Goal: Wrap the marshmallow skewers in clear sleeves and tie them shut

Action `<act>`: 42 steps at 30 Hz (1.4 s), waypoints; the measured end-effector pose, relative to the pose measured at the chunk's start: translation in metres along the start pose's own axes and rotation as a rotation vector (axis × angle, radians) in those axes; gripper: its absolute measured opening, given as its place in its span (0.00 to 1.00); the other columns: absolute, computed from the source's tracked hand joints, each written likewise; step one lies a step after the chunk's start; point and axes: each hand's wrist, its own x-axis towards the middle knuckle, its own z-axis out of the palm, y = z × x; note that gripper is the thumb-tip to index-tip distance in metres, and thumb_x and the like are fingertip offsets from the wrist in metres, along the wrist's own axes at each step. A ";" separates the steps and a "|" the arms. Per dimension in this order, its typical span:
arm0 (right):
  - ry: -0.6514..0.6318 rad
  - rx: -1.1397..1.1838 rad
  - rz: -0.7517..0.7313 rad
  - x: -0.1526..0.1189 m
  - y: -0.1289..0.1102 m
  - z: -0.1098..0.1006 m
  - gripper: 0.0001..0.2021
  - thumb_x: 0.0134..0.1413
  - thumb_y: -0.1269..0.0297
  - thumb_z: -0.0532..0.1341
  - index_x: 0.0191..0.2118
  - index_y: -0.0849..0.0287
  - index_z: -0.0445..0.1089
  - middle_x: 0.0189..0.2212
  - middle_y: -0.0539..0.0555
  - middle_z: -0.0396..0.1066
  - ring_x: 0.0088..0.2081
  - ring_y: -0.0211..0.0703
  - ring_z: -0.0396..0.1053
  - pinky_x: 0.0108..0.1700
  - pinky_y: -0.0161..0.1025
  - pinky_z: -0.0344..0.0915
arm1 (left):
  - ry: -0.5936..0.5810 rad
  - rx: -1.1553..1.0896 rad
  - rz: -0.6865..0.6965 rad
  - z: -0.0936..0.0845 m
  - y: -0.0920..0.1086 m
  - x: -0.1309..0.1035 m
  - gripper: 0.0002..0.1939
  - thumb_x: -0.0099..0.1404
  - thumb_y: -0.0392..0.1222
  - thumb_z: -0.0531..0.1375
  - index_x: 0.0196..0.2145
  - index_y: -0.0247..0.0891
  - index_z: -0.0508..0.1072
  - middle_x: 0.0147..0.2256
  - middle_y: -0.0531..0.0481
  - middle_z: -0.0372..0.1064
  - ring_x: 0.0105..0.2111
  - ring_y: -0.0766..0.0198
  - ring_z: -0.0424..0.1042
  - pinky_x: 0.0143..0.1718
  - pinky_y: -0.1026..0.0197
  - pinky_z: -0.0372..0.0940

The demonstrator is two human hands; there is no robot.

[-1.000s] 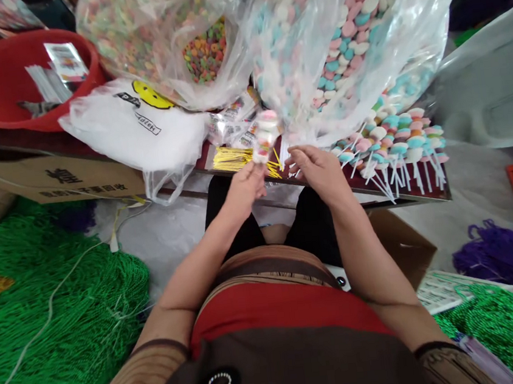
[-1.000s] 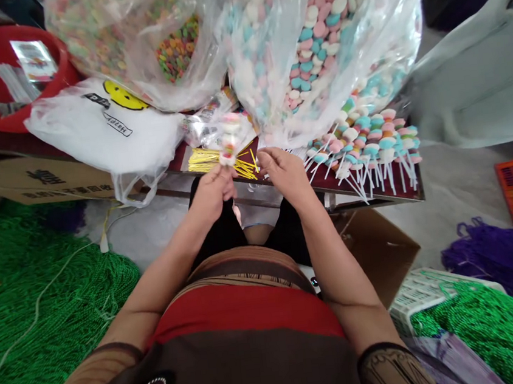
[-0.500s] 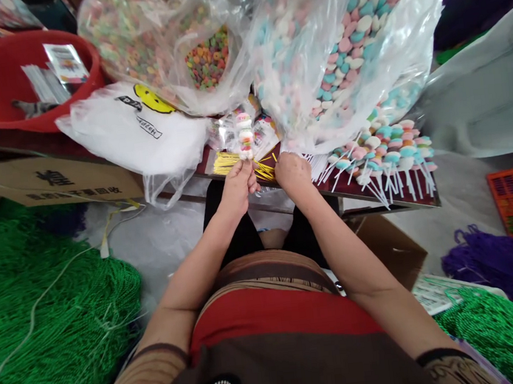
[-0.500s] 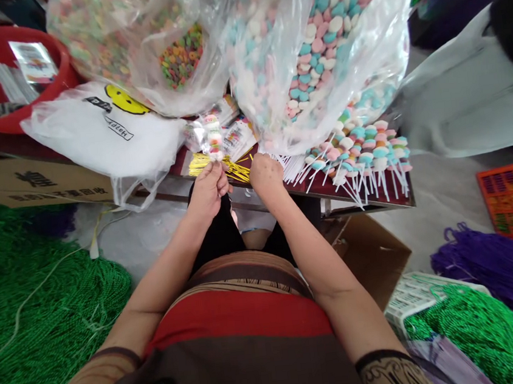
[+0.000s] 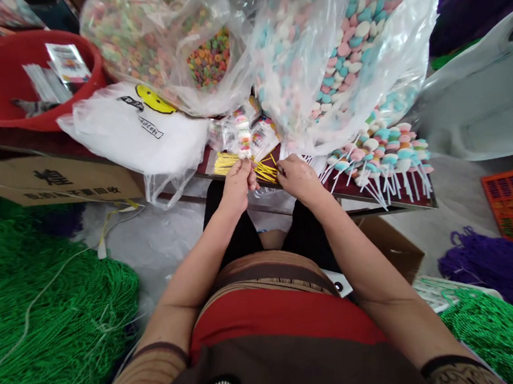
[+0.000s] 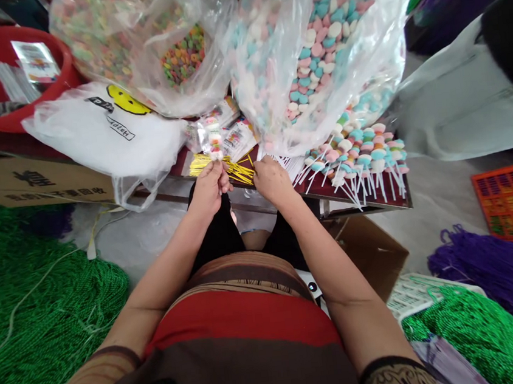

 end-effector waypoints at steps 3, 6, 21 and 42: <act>0.020 -0.025 0.039 0.002 -0.003 0.005 0.19 0.64 0.70 0.51 0.51 0.64 0.76 0.46 0.67 0.74 0.47 0.54 0.73 0.49 0.44 0.65 | 0.020 0.054 -0.051 0.006 0.000 0.006 0.16 0.71 0.49 0.60 0.30 0.38 0.64 0.21 0.57 0.67 0.15 0.75 0.63 0.19 0.70 0.58; 0.024 -0.017 0.072 0.003 -0.004 0.009 0.19 0.65 0.70 0.50 0.52 0.64 0.76 0.46 0.67 0.76 0.47 0.54 0.74 0.49 0.44 0.65 | 0.013 0.091 -0.106 0.011 -0.001 0.013 0.13 0.71 0.45 0.58 0.30 0.36 0.64 0.32 0.49 0.75 0.23 0.70 0.74 0.21 0.69 0.64; 0.325 0.394 0.284 0.011 0.017 0.011 0.14 0.61 0.63 0.56 0.40 0.58 0.80 0.40 0.60 0.81 0.46 0.52 0.76 0.52 0.46 0.68 | 0.004 0.133 -0.060 0.013 -0.004 0.014 0.13 0.72 0.43 0.54 0.30 0.36 0.64 0.45 0.46 0.72 0.32 0.70 0.74 0.26 0.70 0.69; 0.459 1.459 0.299 -0.006 -0.009 0.015 0.12 0.48 0.55 0.66 0.30 0.58 0.70 0.24 0.46 0.73 0.21 0.31 0.65 0.26 0.32 0.66 | -0.011 -0.317 -0.112 0.031 0.006 0.004 0.13 0.74 0.44 0.56 0.31 0.38 0.63 0.17 0.64 0.49 0.13 0.78 0.51 0.14 0.73 0.43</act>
